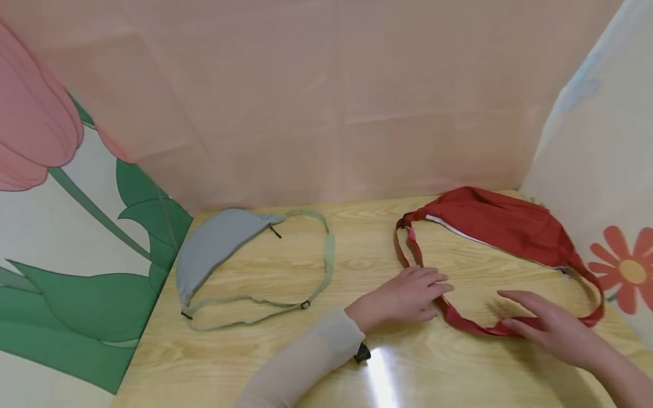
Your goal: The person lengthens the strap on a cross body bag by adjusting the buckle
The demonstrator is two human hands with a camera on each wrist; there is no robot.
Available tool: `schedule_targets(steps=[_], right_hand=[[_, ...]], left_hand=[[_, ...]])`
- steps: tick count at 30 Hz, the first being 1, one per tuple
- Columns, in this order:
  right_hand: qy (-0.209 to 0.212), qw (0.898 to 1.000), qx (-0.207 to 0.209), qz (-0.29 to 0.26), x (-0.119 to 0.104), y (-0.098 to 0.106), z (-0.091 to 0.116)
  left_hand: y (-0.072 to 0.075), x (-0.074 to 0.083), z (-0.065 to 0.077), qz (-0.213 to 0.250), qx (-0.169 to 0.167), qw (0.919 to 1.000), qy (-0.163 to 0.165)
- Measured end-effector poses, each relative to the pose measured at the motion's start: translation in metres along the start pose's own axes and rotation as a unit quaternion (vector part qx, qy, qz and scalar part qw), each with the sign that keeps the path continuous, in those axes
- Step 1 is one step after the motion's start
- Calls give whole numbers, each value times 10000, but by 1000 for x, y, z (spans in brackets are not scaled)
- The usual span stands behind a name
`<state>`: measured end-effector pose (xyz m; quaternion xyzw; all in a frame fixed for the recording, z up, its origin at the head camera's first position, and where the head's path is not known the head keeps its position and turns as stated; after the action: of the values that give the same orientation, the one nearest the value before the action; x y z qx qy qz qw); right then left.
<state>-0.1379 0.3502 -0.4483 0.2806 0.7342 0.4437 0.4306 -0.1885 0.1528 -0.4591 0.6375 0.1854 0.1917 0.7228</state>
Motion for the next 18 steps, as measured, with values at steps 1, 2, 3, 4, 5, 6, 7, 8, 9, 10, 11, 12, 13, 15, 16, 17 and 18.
schedule_targets(steps=[1, 2, 3, 4, 5, 6, 7, 8, 9, 10, 11, 12, 13, 15, 16, 17, 18], right_hand=[[-4, 10000, 46, 9, 1, -1, 4], [-10, 10000, 79, 38, 1, -1, 8], [-14, 9999, 112, 84, 2, -2, 11], [-24, 9998, 141, 131, 3, -2, 14], [-36, 9997, 167, 163, 4, -2, 16], [-42, 9996, 193, 182, 5, -2, 17], [-56, 9996, 178, 200, 6, -2, 18], [-55, 9996, 149, 237, 7, -3, 18], [-49, 9996, 121, 255, 8, -3, 19], [-36, 9995, 80, 291, 9, -4, 19], [-24, 9995, 61, 310, 9, -4, 19], [-10, 9994, 38, 334, 10, -4, 19], [-5, 9994, 39, 345, 10, -4, 20], [-50, 9993, -46, 356, 12, -4, 21], [-97, 9993, -119, 330, 13, -5, 22], [-151, 9993, -185, 294, 15, -6, 23], [-189, 9991, -262, 271, 16, -7, 24]], left_hand=[[-1, 3, -3, -42, -37, 10000, -27], [-2, 5, -5, -60, -84, 9999, -36], [-3, 8, -7, -114, -120, 9998, -51], [-4, 10, -9, -155, -160, 9997, -73], [-5, 13, -12, -189, -214, 9995, -93], [-7, 15, -14, -216, -272, 9993, -111], [-9, 17, -16, -210, -350, 9991, -110], [-11, 19, -18, -200, -415, 9989, -116], [-13, 22, -20, -197, -463, 9987, -129], [-15, 24, -22, -199, -508, 9984, -142], [-17, 26, -23, -202, -549, 9982, -153], [-18, 28, -25, -199, -578, 9980, -159], [-20, 29, -26, -188, -609, 9978, -161], [-22, 32, -29, -183, -644, 9976, -184], [-23, 33, -30, -174, -669, 9974, -188], [-24, 34, -31, -149, -697, 9973, -184], [-25, 34, -31, -123, -721, 9972, -175]])
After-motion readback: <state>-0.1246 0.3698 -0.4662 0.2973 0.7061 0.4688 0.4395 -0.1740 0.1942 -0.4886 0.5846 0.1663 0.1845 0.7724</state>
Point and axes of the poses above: each hand's wrist, its own z-axis away from the middle knuckle, its own y-axis out of the back of the hand, x = y × z, the point moved 9 cm from there along -z, towards the middle knuckle, and after that the axes turned 4 degrees about y, right-handed, at the moved point
